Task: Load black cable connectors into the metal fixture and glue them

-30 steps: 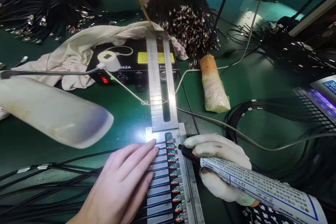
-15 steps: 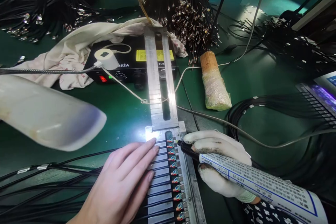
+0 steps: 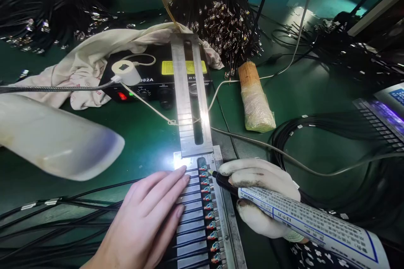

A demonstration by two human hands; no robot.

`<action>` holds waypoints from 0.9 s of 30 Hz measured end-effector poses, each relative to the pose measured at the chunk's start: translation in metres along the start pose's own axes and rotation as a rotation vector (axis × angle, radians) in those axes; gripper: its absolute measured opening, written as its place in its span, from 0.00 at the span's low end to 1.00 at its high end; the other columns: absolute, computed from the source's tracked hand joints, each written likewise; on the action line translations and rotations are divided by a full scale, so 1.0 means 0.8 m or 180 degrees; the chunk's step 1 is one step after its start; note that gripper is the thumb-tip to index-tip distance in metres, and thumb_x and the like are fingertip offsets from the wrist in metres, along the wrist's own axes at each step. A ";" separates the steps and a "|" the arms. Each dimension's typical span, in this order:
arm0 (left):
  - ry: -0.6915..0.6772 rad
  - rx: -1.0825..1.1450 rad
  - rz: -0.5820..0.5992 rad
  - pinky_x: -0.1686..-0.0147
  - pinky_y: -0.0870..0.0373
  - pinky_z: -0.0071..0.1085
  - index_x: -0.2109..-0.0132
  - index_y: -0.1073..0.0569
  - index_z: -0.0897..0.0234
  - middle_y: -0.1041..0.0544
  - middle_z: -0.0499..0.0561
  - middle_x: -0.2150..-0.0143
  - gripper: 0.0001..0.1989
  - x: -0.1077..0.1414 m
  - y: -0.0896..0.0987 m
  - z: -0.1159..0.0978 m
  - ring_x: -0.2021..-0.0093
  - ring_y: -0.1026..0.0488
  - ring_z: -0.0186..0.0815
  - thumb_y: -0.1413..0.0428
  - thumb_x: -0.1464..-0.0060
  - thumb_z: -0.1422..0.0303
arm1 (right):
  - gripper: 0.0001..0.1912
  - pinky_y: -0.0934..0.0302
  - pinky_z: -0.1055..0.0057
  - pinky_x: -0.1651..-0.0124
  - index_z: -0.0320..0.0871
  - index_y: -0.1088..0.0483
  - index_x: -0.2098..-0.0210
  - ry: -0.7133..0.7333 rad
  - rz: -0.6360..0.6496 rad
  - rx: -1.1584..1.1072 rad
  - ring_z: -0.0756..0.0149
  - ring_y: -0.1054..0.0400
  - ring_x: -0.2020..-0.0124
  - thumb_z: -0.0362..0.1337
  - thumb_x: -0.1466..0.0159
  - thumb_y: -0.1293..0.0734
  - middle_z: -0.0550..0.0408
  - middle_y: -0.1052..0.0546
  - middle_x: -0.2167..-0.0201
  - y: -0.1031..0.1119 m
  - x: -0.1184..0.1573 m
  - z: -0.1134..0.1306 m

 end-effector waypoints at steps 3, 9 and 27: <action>0.0017 0.0018 -0.0005 0.42 0.42 0.36 0.37 0.37 0.67 0.36 0.52 0.35 0.22 0.000 0.000 0.000 0.39 0.41 0.42 0.50 0.37 0.72 | 0.13 0.28 0.65 0.54 0.41 0.29 0.57 0.0038 -0.0061 -0.0024 0.60 0.26 0.56 0.34 0.43 0.31 0.49 0.22 0.56 0.001 0.001 0.000; 0.0010 -0.0009 -0.0008 0.41 0.42 0.37 0.37 0.37 0.67 0.36 0.53 0.35 0.22 0.000 0.000 0.000 0.39 0.41 0.42 0.50 0.38 0.72 | 0.14 0.29 0.65 0.53 0.40 0.29 0.57 0.0003 -0.0010 0.0001 0.60 0.26 0.56 0.34 0.44 0.30 0.49 0.22 0.56 0.000 0.001 -0.002; 0.0051 0.0086 -0.0007 0.42 0.41 0.38 0.37 0.37 0.65 0.36 0.53 0.35 0.23 0.000 -0.001 0.000 0.39 0.41 0.42 0.49 0.38 0.73 | 0.15 0.29 0.62 0.51 0.41 0.28 0.56 -0.0051 -0.0076 -0.0056 0.57 0.26 0.54 0.36 0.43 0.29 0.47 0.23 0.54 0.001 -0.001 -0.002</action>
Point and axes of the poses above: each hand's wrist, its own x-axis away from the middle knuckle, its own y-axis out of the back of the hand, z = x × y, the point moved 4 cm from there along -x, towards the middle knuckle
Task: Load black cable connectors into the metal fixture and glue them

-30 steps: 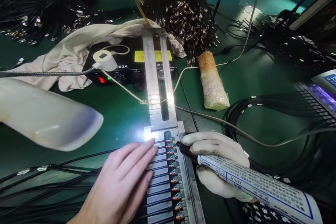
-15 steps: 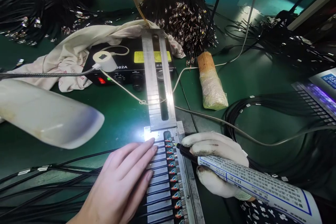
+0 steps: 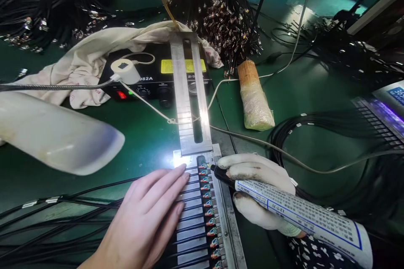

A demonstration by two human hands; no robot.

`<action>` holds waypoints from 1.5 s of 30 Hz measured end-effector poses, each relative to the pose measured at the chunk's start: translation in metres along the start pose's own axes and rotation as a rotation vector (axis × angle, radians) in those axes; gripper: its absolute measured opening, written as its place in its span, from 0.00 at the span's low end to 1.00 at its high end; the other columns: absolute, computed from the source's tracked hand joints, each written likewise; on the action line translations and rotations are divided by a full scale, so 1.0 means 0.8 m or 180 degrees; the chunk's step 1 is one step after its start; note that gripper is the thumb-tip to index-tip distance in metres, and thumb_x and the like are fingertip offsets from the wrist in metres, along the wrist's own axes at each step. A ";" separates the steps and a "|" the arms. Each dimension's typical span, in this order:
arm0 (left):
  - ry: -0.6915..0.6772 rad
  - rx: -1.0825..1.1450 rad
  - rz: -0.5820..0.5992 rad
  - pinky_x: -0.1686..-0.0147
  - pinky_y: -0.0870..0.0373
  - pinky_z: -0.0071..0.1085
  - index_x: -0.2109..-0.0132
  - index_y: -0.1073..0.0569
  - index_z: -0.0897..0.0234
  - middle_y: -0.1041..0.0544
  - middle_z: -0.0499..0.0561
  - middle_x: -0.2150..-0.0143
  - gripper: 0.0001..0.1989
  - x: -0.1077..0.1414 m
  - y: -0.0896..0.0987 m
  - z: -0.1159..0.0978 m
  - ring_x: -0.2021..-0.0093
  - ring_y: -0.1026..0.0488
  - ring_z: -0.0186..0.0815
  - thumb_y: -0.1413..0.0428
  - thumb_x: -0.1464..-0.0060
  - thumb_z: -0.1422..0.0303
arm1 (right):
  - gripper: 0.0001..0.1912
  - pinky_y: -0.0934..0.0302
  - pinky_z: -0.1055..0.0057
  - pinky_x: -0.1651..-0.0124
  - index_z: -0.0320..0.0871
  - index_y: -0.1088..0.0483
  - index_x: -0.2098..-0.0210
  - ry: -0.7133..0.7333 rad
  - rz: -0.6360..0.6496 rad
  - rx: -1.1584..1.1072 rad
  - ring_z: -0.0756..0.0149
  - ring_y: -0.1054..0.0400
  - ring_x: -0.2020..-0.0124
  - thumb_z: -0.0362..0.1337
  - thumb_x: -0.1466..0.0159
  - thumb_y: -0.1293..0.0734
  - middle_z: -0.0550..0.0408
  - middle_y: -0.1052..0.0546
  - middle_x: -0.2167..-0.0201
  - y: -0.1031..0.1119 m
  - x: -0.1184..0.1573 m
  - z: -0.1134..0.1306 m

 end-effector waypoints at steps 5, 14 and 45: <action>0.0019 -0.0017 0.0019 0.42 0.41 0.38 0.37 0.37 0.65 0.35 0.53 0.36 0.23 0.000 0.000 0.000 0.39 0.40 0.42 0.49 0.38 0.73 | 0.15 0.28 0.63 0.54 0.41 0.30 0.56 0.0123 -0.0047 0.0114 0.57 0.26 0.54 0.36 0.43 0.31 0.46 0.23 0.54 0.006 0.004 0.014; 0.0080 0.0058 -0.0014 0.43 0.38 0.41 0.36 0.37 0.61 0.34 0.53 0.37 0.24 -0.001 0.000 0.001 0.40 0.38 0.43 0.48 0.39 0.73 | 0.11 0.28 0.67 0.56 0.40 0.28 0.60 0.0047 0.0010 0.0209 0.61 0.24 0.59 0.32 0.44 0.32 0.48 0.21 0.58 -0.001 0.005 0.016; 0.0013 0.0069 0.0011 0.42 0.40 0.40 0.37 0.37 0.65 0.34 0.54 0.37 0.23 -0.001 0.001 0.000 0.40 0.39 0.43 0.48 0.39 0.74 | 0.11 0.28 0.66 0.57 0.40 0.28 0.60 0.0041 0.0074 0.0067 0.60 0.24 0.60 0.33 0.44 0.32 0.47 0.21 0.59 0.001 0.002 0.014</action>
Point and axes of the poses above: each hand's wrist, its own x-axis away from the middle knuckle, its own y-axis out of the back of the hand, z = x × y, the point moved 4 cm from there along -x, towards the middle knuckle
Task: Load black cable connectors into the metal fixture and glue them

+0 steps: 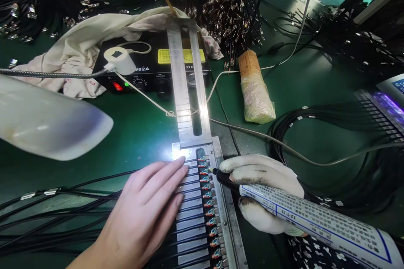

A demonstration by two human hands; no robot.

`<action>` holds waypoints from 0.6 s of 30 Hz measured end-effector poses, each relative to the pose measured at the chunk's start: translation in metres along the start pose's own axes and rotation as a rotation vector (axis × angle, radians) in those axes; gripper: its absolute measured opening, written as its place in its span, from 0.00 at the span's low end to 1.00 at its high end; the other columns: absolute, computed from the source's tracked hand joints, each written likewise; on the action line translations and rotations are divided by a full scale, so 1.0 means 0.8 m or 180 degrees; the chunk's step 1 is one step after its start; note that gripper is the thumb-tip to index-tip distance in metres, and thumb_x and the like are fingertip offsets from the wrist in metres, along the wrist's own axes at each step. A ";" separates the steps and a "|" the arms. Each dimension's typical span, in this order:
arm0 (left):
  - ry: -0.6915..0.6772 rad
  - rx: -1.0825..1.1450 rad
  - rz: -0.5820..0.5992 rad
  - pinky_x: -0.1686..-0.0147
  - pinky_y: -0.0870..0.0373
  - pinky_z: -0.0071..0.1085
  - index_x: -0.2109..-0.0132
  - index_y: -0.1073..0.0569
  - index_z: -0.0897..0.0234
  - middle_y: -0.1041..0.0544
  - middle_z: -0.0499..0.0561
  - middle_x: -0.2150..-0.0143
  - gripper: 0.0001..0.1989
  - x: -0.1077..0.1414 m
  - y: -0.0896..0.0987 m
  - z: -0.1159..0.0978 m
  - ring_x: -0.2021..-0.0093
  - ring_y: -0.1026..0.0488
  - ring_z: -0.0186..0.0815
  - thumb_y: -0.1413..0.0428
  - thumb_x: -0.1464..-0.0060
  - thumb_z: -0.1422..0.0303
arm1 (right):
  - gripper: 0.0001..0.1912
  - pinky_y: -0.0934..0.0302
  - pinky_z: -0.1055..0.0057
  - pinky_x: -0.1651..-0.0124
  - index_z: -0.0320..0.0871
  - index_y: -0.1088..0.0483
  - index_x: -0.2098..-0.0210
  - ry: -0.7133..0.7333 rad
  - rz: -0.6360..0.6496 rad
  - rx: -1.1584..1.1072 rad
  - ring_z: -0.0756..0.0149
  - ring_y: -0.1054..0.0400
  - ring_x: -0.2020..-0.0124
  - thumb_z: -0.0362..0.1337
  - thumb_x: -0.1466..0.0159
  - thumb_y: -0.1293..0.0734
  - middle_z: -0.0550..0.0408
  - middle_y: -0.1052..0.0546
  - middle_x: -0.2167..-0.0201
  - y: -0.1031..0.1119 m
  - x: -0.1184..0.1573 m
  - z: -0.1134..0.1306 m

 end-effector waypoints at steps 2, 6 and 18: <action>0.0009 0.0009 0.0007 0.42 0.40 0.40 0.37 0.37 0.64 0.34 0.54 0.37 0.23 -0.001 0.000 0.000 0.40 0.39 0.43 0.48 0.39 0.74 | 0.11 0.28 0.66 0.57 0.40 0.28 0.60 -0.0023 -0.0018 -0.0019 0.60 0.24 0.59 0.33 0.44 0.32 0.47 0.21 0.58 0.001 0.000 -0.001; 0.0034 0.0019 0.0011 0.42 0.41 0.40 0.37 0.37 0.64 0.34 0.53 0.36 0.24 -0.002 0.000 0.000 0.40 0.39 0.42 0.48 0.39 0.74 | 0.12 0.28 0.66 0.56 0.40 0.28 0.59 -0.0035 -0.0033 -0.0022 0.60 0.24 0.59 0.33 0.43 0.31 0.47 0.21 0.57 -0.001 0.000 -0.003; -0.0036 -0.0024 -0.0005 0.42 0.40 0.40 0.38 0.36 0.67 0.34 0.55 0.37 0.23 0.000 0.000 0.000 0.40 0.39 0.42 0.47 0.39 0.73 | 0.14 0.28 0.64 0.55 0.40 0.29 0.56 0.0043 -0.0110 0.0109 0.57 0.25 0.55 0.35 0.42 0.32 0.46 0.22 0.54 0.005 0.009 0.003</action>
Point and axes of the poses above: each hand's wrist, its own x-axis away from the middle knuckle, its own y-axis out of the back of the hand, z = x × y, the point moved 4 cm from there along -x, towards the middle knuckle
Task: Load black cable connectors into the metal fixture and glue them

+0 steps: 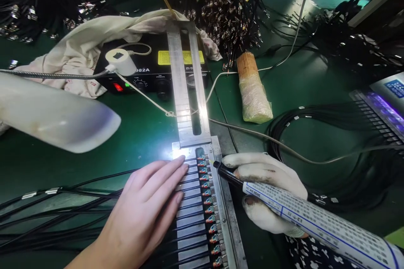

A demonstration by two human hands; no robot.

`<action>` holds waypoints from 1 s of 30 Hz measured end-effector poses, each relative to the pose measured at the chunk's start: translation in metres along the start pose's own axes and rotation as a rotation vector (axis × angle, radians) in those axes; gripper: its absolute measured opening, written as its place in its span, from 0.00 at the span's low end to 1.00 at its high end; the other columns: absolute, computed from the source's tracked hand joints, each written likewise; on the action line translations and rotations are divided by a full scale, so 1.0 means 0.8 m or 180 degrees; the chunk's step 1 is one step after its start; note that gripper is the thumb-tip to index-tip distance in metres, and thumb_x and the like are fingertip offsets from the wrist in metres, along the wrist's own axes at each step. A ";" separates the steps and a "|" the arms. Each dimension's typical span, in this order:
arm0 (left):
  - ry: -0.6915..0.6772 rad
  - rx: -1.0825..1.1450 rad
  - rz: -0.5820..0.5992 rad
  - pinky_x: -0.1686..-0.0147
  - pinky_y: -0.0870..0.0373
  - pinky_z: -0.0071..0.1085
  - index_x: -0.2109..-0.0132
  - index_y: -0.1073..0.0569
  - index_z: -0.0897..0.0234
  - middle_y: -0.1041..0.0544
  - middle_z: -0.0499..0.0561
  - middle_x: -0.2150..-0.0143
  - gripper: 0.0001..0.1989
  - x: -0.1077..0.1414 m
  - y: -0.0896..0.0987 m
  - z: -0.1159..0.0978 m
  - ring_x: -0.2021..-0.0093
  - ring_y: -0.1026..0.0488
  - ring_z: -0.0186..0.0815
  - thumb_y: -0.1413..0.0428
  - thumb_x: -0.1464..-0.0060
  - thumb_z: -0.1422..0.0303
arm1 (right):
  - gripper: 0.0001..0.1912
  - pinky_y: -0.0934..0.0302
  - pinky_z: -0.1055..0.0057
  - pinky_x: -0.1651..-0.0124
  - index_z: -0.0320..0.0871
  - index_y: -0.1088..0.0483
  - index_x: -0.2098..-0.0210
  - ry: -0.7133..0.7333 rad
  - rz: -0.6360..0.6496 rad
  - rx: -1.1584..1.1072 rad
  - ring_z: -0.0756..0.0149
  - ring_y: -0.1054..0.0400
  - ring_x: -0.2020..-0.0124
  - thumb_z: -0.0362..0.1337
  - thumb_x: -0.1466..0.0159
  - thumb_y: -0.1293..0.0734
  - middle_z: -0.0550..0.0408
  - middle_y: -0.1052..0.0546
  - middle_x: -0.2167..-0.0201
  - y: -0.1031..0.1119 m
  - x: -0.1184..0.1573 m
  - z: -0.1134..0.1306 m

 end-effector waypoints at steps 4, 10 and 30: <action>-0.0009 0.0016 -0.0025 0.42 0.40 0.40 0.37 0.36 0.67 0.34 0.54 0.37 0.23 -0.001 0.000 0.000 0.41 0.39 0.42 0.48 0.39 0.73 | 0.13 0.29 0.65 0.55 0.41 0.30 0.57 -0.0070 0.0063 0.0152 0.59 0.25 0.56 0.35 0.42 0.33 0.48 0.22 0.55 -0.002 0.008 0.008; 0.0028 0.0018 -0.0002 0.43 0.39 0.40 0.37 0.36 0.65 0.34 0.53 0.37 0.22 -0.002 0.000 0.000 0.40 0.39 0.42 0.48 0.38 0.72 | 0.14 0.29 0.65 0.54 0.42 0.29 0.58 -0.0138 0.0142 0.0064 0.59 0.25 0.56 0.36 0.44 0.31 0.49 0.22 0.55 -0.007 0.012 0.003; 0.0057 0.0063 -0.0019 0.43 0.38 0.41 0.37 0.36 0.63 0.34 0.53 0.37 0.23 -0.001 0.000 0.000 0.41 0.38 0.43 0.47 0.39 0.73 | 0.13 0.29 0.66 0.54 0.41 0.29 0.59 -0.0139 0.0157 -0.0049 0.61 0.25 0.57 0.34 0.44 0.32 0.50 0.22 0.56 -0.006 0.012 0.004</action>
Point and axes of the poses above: each hand's wrist, its own x-axis away from the middle knuckle, its own y-axis out of the back of the hand, z = x × y, the point moved 4 cm from there along -x, towards the middle knuckle
